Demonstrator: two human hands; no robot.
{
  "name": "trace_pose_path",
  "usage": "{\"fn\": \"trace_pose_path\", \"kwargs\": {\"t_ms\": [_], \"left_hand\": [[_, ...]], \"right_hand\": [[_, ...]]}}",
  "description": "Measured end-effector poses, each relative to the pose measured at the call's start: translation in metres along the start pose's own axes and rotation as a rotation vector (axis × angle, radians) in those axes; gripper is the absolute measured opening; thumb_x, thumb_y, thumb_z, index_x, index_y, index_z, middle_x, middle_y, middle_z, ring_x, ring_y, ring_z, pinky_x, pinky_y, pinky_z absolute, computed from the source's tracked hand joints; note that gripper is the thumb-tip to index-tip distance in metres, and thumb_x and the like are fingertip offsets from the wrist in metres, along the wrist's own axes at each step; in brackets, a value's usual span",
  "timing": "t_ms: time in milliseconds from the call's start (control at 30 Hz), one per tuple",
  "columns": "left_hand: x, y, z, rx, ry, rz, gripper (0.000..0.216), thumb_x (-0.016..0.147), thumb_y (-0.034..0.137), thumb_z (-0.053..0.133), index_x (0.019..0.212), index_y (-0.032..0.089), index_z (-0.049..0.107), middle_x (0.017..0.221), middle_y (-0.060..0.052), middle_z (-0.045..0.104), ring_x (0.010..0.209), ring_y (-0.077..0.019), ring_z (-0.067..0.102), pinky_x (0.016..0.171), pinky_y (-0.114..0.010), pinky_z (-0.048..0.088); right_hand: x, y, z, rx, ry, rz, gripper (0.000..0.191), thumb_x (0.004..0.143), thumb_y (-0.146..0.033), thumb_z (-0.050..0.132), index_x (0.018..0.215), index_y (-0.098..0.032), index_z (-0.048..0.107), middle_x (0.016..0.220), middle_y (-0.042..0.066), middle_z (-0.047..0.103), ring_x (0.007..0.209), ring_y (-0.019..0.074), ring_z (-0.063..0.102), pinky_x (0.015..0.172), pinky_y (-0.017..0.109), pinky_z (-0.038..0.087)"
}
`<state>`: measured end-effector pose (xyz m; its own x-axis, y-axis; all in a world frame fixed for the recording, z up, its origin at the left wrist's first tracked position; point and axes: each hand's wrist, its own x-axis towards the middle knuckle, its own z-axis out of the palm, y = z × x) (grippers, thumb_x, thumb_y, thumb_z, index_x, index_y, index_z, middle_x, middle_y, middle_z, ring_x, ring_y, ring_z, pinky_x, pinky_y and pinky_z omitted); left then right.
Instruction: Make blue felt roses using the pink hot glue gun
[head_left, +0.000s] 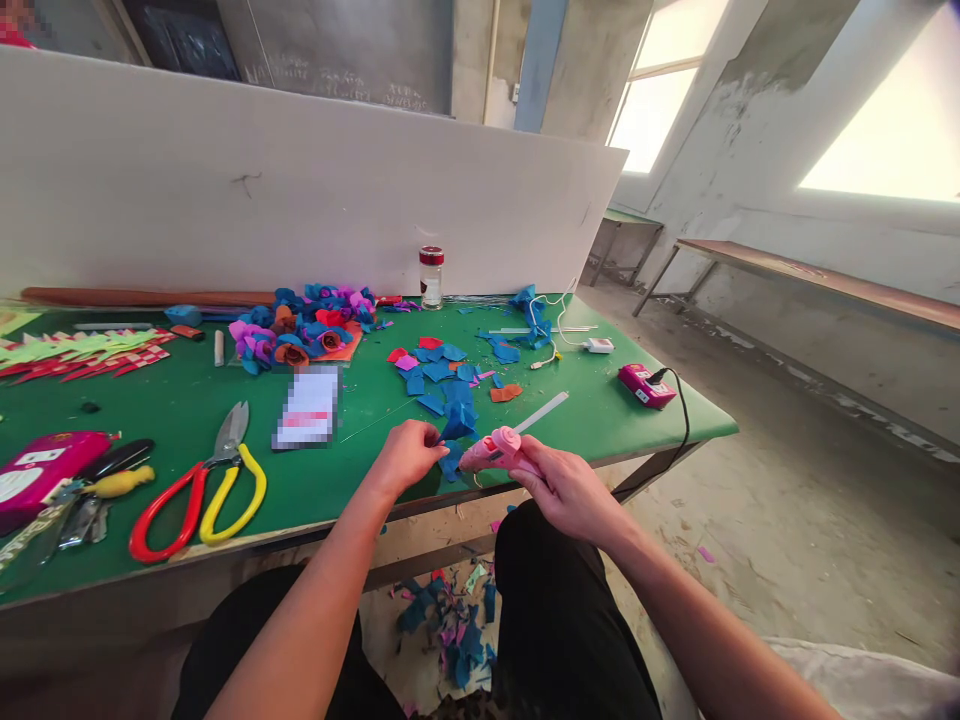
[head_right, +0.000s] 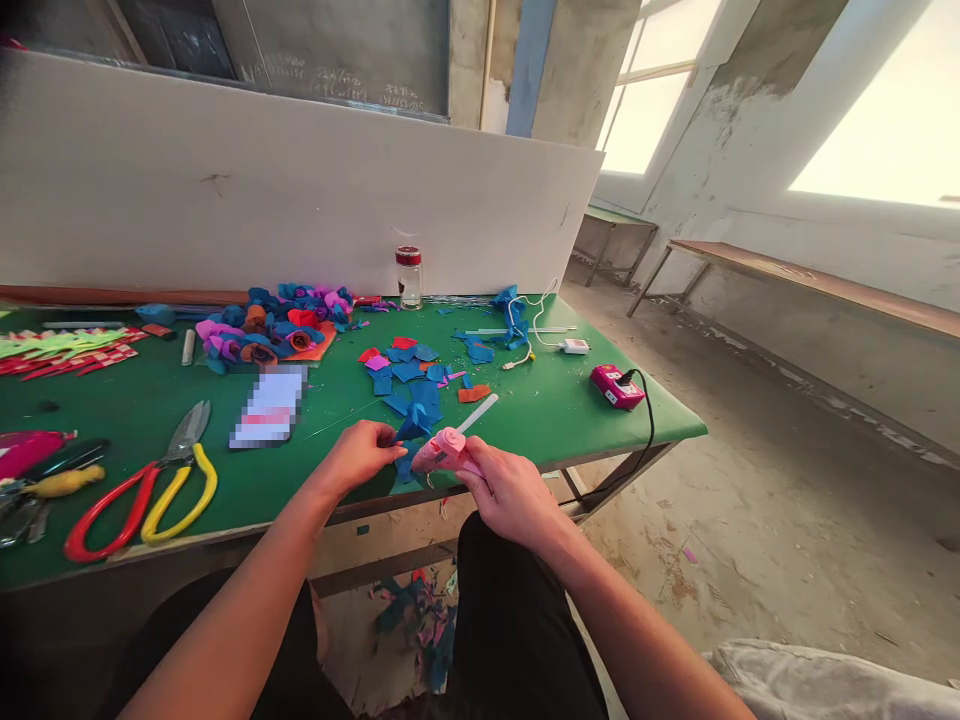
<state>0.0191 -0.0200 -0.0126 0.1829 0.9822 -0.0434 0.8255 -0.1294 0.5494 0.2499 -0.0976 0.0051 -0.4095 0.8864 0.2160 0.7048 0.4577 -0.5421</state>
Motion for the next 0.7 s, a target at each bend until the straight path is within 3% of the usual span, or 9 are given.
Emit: {"fn": "trace_pose_path", "kwargs": {"t_ms": [167,467,600,700], "left_hand": [[0.001,-0.001,0.001,-0.013,0.005,0.005,0.024,0.072,0.025,0.063,0.052,0.017,0.053,0.049,0.005,0.043,0.052,-0.0119,0.035,0.054,-0.027,0.025],[0.001,-0.002,0.002,-0.019,0.003,-0.005,0.021,0.072,0.024,0.064,0.053,0.017,0.057,0.05,0.004,0.046,0.052,-0.0118,0.037,0.054,-0.026,0.026],[0.003,-0.003,0.002,-0.026,0.012,-0.009,0.02,0.071,0.023,0.066,0.054,0.016,0.059,0.053,0.003,0.051,0.054,-0.0119,0.039,0.055,-0.026,0.026],[0.004,-0.006,0.004,-0.061,0.009,-0.016,0.021,0.072,0.024,0.064,0.053,0.016,0.058,0.051,0.003,0.05,0.054,-0.0119,0.039,0.054,-0.026,0.025]], "right_hand": [[0.0,0.002,0.002,-0.017,0.006,0.008,0.021,0.095,-0.024,0.04,0.112,-0.022,0.052,0.097,0.006,0.069,0.091,0.0219,0.065,0.077,0.029,0.045],[-0.001,0.004,-0.005,-0.06,0.047,0.041,0.025,0.095,-0.029,0.039,0.113,-0.022,0.054,0.098,0.007,0.069,0.086,0.0229,0.065,0.074,0.031,0.046],[-0.004,0.01,-0.012,0.184,0.083,0.061,0.032,0.095,-0.033,0.04,0.123,-0.024,0.052,0.102,0.006,0.067,0.09,0.0228,0.063,0.079,0.033,0.048],[-0.006,0.021,-0.015,0.41,0.106,0.141,0.032,0.093,-0.043,0.045,0.113,-0.021,0.057,0.083,0.003,0.063,0.068,0.0173,0.058,0.064,0.029,0.049]]}}
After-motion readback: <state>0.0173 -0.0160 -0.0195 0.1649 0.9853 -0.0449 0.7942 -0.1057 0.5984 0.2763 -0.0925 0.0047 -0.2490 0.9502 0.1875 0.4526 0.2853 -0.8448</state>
